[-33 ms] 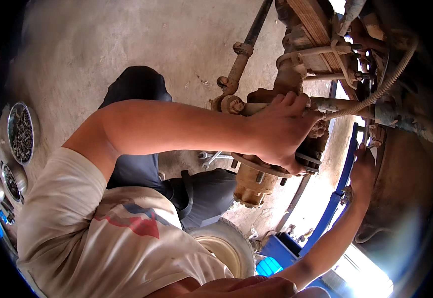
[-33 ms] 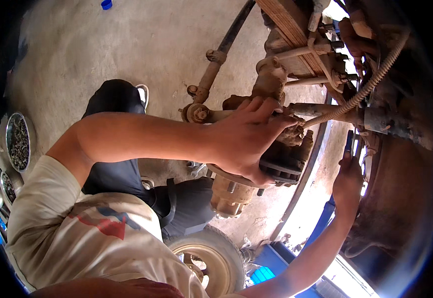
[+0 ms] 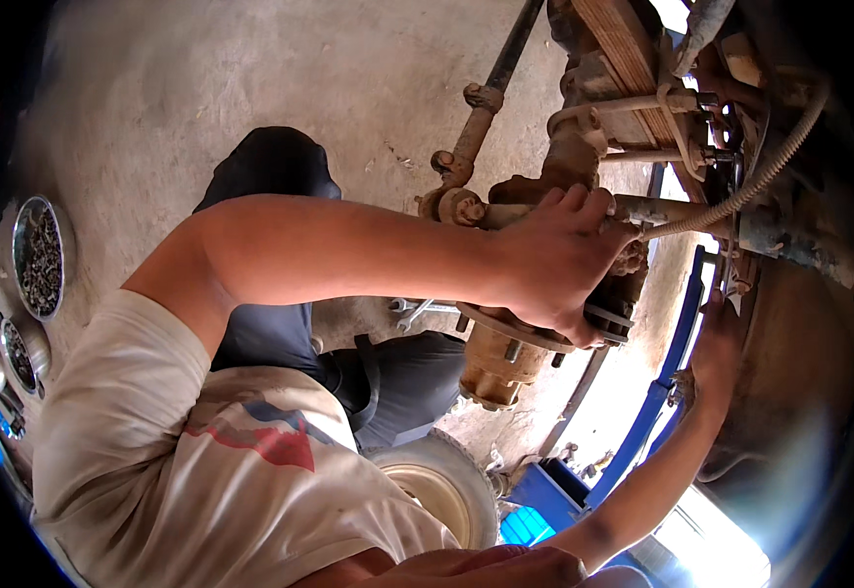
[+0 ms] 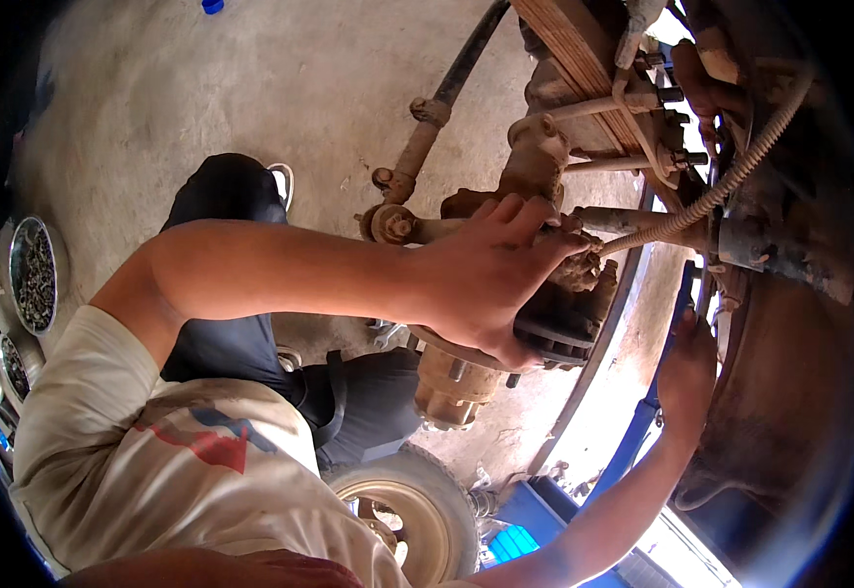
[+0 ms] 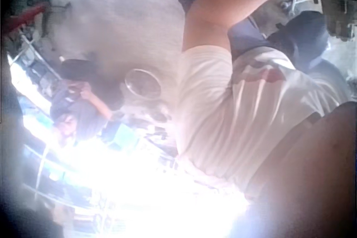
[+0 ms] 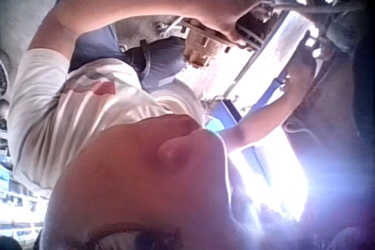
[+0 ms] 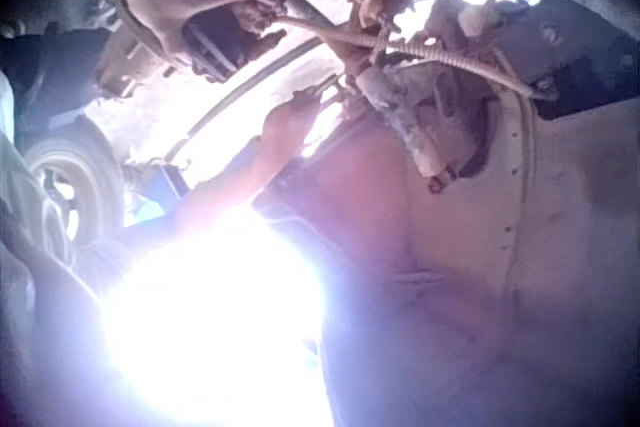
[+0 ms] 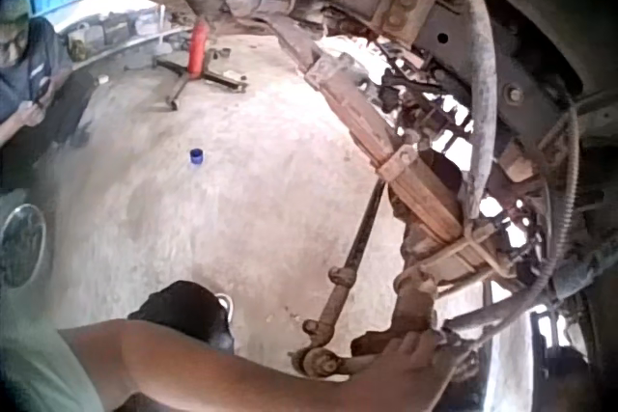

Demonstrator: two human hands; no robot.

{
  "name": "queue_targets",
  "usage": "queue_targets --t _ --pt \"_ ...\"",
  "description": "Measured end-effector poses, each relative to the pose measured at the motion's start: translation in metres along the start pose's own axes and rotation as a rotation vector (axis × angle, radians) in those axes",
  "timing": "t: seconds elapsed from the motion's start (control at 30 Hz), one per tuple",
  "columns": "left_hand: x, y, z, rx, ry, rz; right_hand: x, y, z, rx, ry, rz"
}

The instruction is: The person uses a wrench to loosen and tighten bolts on a vehicle's brake and suspension assembly. They repeatedly adjust the tool and reposition their hands to access different fasteners on the caliper and surrounding components.

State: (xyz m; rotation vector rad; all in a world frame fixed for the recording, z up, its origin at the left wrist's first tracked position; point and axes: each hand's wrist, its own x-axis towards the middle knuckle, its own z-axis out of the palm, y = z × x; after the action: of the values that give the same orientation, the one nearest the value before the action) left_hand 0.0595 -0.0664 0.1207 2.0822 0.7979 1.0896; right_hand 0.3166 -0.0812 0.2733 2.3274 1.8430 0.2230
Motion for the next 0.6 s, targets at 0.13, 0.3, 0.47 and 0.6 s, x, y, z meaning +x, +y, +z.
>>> queue_targets --t 0.13,0.3,0.47,0.6 --pt "0.0 0.001 -0.003 0.012 -0.051 -0.025 -0.003 -0.006 -0.009 0.004 0.008 -0.024" --pt "0.0 0.002 0.0 0.055 0.007 -0.007 0.007 -0.009 -0.029 -0.164 -0.137 -0.078" --pt "0.0 0.001 0.0 0.044 -0.013 -0.009 0.002 -0.05 -0.041 -0.232 -0.231 0.008" --pt "0.0 0.0 0.0 0.047 -0.008 -0.001 -0.002 -0.063 -0.042 -0.271 -0.232 0.039"
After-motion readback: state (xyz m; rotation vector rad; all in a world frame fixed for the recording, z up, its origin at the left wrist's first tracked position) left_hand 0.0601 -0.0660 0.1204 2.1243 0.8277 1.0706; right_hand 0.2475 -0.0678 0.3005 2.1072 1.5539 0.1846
